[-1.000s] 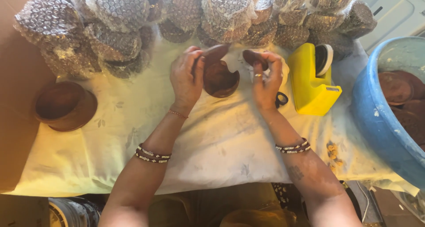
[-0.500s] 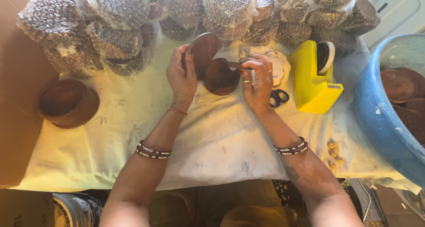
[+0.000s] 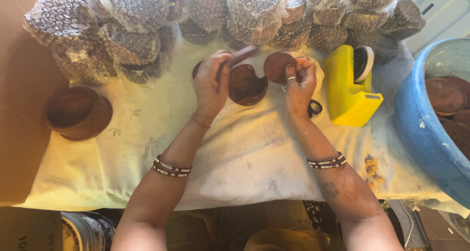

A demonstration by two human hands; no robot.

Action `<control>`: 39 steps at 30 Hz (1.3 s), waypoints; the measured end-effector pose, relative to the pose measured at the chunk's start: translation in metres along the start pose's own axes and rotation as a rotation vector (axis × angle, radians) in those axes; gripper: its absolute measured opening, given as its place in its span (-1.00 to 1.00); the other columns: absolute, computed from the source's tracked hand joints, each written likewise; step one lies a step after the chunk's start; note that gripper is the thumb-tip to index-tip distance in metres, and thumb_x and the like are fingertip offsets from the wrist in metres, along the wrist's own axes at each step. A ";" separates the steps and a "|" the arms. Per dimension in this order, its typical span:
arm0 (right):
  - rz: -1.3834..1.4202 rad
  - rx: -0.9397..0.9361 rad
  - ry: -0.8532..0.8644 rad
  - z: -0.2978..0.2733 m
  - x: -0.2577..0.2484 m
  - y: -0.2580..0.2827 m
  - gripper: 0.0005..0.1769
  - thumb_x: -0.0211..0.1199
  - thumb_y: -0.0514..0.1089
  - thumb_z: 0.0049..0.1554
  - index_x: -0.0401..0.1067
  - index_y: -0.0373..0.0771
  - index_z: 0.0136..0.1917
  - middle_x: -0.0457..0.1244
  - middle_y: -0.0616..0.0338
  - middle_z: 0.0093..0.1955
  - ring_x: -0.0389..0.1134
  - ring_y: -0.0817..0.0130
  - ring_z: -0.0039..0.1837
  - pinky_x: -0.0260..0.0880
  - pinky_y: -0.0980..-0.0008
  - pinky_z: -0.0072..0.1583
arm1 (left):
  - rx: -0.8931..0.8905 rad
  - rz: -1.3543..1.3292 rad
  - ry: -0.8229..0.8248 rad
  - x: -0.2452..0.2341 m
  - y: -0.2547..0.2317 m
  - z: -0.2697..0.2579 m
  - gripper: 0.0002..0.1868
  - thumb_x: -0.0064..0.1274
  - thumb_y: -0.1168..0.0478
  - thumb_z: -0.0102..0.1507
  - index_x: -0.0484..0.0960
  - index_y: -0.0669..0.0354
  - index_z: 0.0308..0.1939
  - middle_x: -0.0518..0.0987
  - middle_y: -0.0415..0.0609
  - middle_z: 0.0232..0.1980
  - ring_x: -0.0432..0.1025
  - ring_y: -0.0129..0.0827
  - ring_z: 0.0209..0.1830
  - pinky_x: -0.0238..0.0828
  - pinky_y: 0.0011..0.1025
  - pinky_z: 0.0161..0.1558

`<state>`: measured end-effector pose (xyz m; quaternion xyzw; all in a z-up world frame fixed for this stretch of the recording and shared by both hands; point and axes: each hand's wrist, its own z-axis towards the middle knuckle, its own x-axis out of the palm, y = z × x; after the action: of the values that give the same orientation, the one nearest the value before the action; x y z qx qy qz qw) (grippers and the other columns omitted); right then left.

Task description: The person wipes the inside and outside of small brown ceramic pots using a white cloth and kemudian stacks them.

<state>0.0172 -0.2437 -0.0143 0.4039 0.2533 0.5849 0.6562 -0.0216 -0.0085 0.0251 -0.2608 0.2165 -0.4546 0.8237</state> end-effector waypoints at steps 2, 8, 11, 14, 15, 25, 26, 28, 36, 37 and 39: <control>0.005 0.024 -0.099 0.002 0.001 0.009 -0.82 0.21 -0.26 0.34 0.27 -0.25 0.16 0.31 0.22 0.05 0.36 0.51 0.11 0.41 0.50 0.15 | 0.241 0.056 0.231 -0.007 -0.010 0.003 -0.76 0.12 0.31 0.31 0.59 0.15 0.07 0.61 0.04 0.15 0.47 -0.05 0.28 0.43 -0.21 0.29; -0.019 -0.014 -0.090 -0.001 -0.003 0.004 -0.81 0.21 -0.30 0.34 0.27 -0.25 0.19 0.30 0.22 0.07 0.35 0.52 0.12 0.40 0.52 0.12 | 0.322 0.163 0.524 -0.004 -0.005 0.000 -0.79 0.25 0.23 0.04 0.61 -0.01 -0.26 0.62 -0.07 0.19 0.36 -0.12 0.40 0.27 -0.09 0.31; -0.069 -0.060 -0.035 -0.003 0.001 0.011 -0.79 0.22 -0.32 0.35 0.26 -0.26 0.21 0.29 0.21 0.10 0.35 0.50 0.14 0.39 0.52 0.13 | 0.223 0.128 0.592 0.000 0.003 -0.003 -0.71 0.33 0.15 0.05 0.62 0.05 -0.21 0.59 -0.05 0.21 0.31 -0.05 0.41 0.19 -0.03 0.26; -0.239 -0.105 -0.055 -0.007 0.007 0.038 -0.80 0.23 -0.29 0.34 0.28 -0.26 0.18 0.30 0.17 0.07 0.37 0.47 0.09 0.43 0.51 0.06 | 0.169 0.117 0.601 -0.001 -0.005 -0.001 -0.69 0.35 0.10 0.06 0.60 0.07 -0.24 0.59 -0.04 0.18 0.34 -0.10 0.34 0.21 -0.06 0.22; -0.239 -0.104 -0.054 -0.006 0.006 0.044 -0.80 0.23 -0.29 0.34 0.28 -0.26 0.18 0.30 0.17 0.07 0.37 0.47 0.09 0.43 0.51 0.06 | 0.169 0.116 0.601 0.001 -0.002 -0.003 -0.69 0.35 0.10 0.06 0.60 0.07 -0.24 0.59 -0.04 0.18 0.34 -0.10 0.34 0.21 -0.06 0.22; -0.762 0.029 -0.062 0.008 -0.006 0.049 -0.84 0.32 -0.18 0.21 0.48 -0.25 0.04 0.41 0.05 0.04 0.44 0.25 0.08 0.39 0.30 0.14 | 0.036 0.137 0.310 0.005 0.005 -0.004 -0.87 0.14 0.19 0.37 0.61 0.12 -0.06 0.64 -0.04 -0.01 0.49 -0.09 0.06 0.41 -0.18 0.08; -0.833 -0.046 -0.016 0.007 -0.004 0.055 -0.85 0.34 -0.18 0.18 0.51 -0.25 0.03 0.39 0.02 0.08 0.41 0.16 0.12 0.37 0.24 0.14 | -0.010 0.135 0.283 0.006 0.008 -0.004 -0.88 0.11 0.20 0.40 0.61 0.13 -0.04 0.64 -0.02 -0.03 0.50 -0.09 0.04 0.43 -0.20 0.04; -0.819 -0.205 0.059 0.001 0.000 0.061 -0.83 0.33 -0.21 0.20 0.51 -0.26 0.06 0.37 0.00 0.13 0.37 0.09 0.18 0.35 0.21 0.19 | 0.014 0.108 0.257 0.006 0.005 -0.003 -0.87 0.09 0.21 0.40 0.60 0.15 -0.03 0.64 -0.02 0.00 0.50 -0.09 0.05 0.44 -0.21 0.05; -0.709 -0.478 0.321 -0.012 0.014 0.068 -0.79 0.31 -0.31 0.20 0.50 -0.26 0.14 0.36 0.02 0.12 0.34 0.02 0.24 0.34 0.16 0.27 | 0.043 -0.003 0.305 0.008 0.007 -0.005 -0.86 0.06 0.17 0.41 0.59 0.13 -0.02 0.65 -0.03 0.13 0.51 -0.13 0.12 0.44 -0.25 0.13; -0.712 -0.458 0.291 -0.012 0.012 0.064 -0.81 0.31 -0.33 0.20 0.48 -0.25 0.10 0.37 0.05 0.09 0.34 0.04 0.22 0.35 0.17 0.26 | -0.008 -0.053 0.318 0.008 0.008 -0.006 -0.82 0.00 0.15 0.45 0.60 0.11 0.05 0.64 -0.01 0.15 0.50 -0.11 0.16 0.43 -0.23 0.18; -0.715 -0.437 0.261 -0.013 0.012 0.063 -0.83 0.32 -0.35 0.20 0.47 -0.23 0.07 0.38 0.08 0.06 0.35 0.06 0.20 0.36 0.18 0.24 | -0.059 -0.101 0.330 0.010 0.013 -0.009 -0.78 -0.05 0.12 0.48 0.60 0.08 0.11 0.64 0.01 0.18 0.49 -0.10 0.20 0.41 -0.22 0.22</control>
<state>-0.0264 -0.2301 0.0323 0.0651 0.3281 0.4070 0.8500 -0.0134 -0.0131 0.0091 -0.2170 0.3486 -0.5257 0.7450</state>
